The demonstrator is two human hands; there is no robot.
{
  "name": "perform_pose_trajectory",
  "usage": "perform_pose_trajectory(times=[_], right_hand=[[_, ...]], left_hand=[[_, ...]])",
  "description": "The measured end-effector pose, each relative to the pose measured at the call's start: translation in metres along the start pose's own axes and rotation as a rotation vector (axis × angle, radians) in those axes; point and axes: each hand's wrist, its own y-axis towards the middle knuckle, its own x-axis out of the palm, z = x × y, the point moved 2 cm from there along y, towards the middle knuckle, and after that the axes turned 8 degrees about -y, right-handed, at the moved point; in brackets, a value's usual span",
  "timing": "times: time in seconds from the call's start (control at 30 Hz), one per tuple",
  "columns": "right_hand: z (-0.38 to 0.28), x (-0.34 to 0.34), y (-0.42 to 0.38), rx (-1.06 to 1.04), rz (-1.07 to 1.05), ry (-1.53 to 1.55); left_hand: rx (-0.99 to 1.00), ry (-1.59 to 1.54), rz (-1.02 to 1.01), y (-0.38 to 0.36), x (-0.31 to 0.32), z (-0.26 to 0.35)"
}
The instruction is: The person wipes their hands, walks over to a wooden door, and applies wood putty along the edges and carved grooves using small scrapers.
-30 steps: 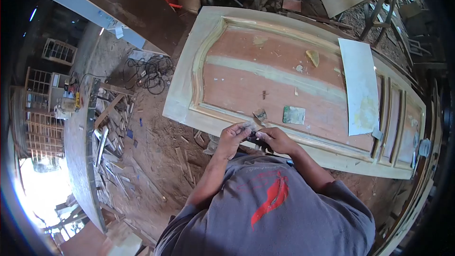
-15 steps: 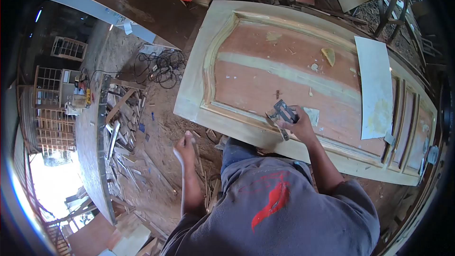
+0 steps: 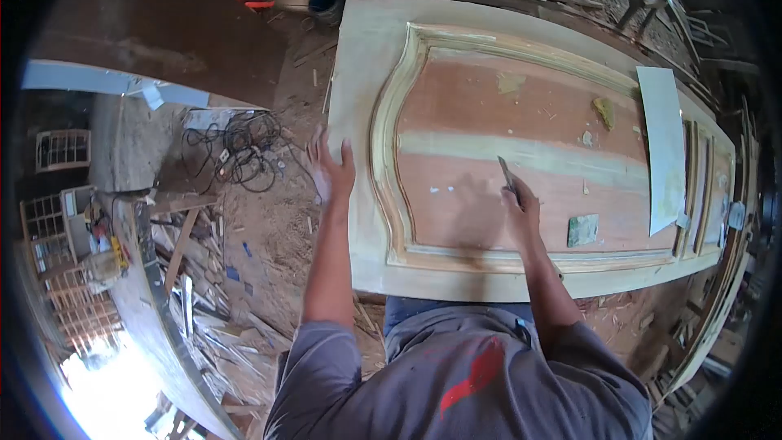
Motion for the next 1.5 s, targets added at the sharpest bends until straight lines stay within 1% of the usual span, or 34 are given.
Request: perform_pose_trajectory(times=[0.03,0.1,0.13,0.17,0.2,0.23,0.27,0.3,0.37,0.47,0.57,0.67,0.87,0.9,1.03,1.13,1.23,1.27,1.33,1.43,1.5], right_hand=[[-0.017,0.013,0.011,-0.143,0.132,-0.091],[-0.035,0.030,0.037,-0.229,0.262,-0.310],[-0.039,0.036,0.048,-0.272,0.326,-0.420],[-0.032,0.043,0.058,-0.214,0.344,-0.400],[-0.029,0.048,0.064,-0.236,0.389,-0.427],[-0.024,0.052,0.067,-0.259,0.434,-0.453],[-0.019,0.056,0.069,-0.281,0.477,-0.481],[-0.017,0.055,0.069,-0.307,0.474,-0.524],[-0.012,0.053,0.067,-0.279,0.473,-0.533],[-0.008,0.053,0.070,-0.259,0.469,-0.534],[-0.007,0.054,0.074,-0.247,0.459,-0.540],[-0.009,0.053,0.075,-0.223,0.444,-0.548],[-0.008,0.055,0.075,-0.227,0.433,-0.583],[-0.009,0.056,0.076,-0.220,0.437,-0.576],[-0.010,0.059,0.076,-0.246,0.449,-0.590],[-0.013,0.060,0.077,-0.273,0.464,-0.618],[-0.018,0.061,0.075,-0.271,0.476,-0.621],[-0.019,0.062,0.075,-0.270,0.486,-0.616],[-0.019,0.063,0.074,-0.276,0.496,-0.609],[-0.021,0.063,0.071,-0.313,0.513,-0.619],[-0.021,0.061,0.069,-0.320,0.524,-0.637]], left_hand=[[-0.047,-0.129,-0.072,0.016,0.013,-0.001],[-0.134,-0.383,-0.226,0.042,0.040,0.002],[-0.108,-0.435,-0.317,0.051,0.054,0.004],[-0.084,-0.483,-0.407,0.058,0.067,0.008],[-0.060,-0.529,-0.498,0.064,0.079,0.013],[-0.043,-0.555,-0.540,0.070,0.085,0.023],[-0.007,-0.516,-0.525,0.076,0.094,0.030],[0.026,-0.478,-0.508,0.081,0.103,0.036],[0.075,-0.448,-0.488,0.093,0.118,0.045],[0.056,-0.574,-0.463,0.114,0.144,0.050],[-0.081,-0.632,-0.513,0.131,0.160,0.055],[0.153,-0.444,-0.469,0.132,0.155,0.055],[0.102,-0.439,-0.534,0.105,0.114,0.032],[0.066,-0.466,-0.522,0.105,0.103,0.029],[0.025,-0.355,-0.340,0.082,0.084,-0.012],[0.123,-0.299,-0.398,0.071,0.074,-0.018],[0.051,-0.441,-0.574,0.046,0.069,0.001],[0.005,-0.558,-0.675,0.037,0.064,0.008],[-0.066,-0.552,-0.661,0.019,0.047,0.023],[-0.205,-0.592,-0.693,-0.002,0.019,0.018],[-0.043,-0.473,-0.673,0.000,0.018,-0.001]])
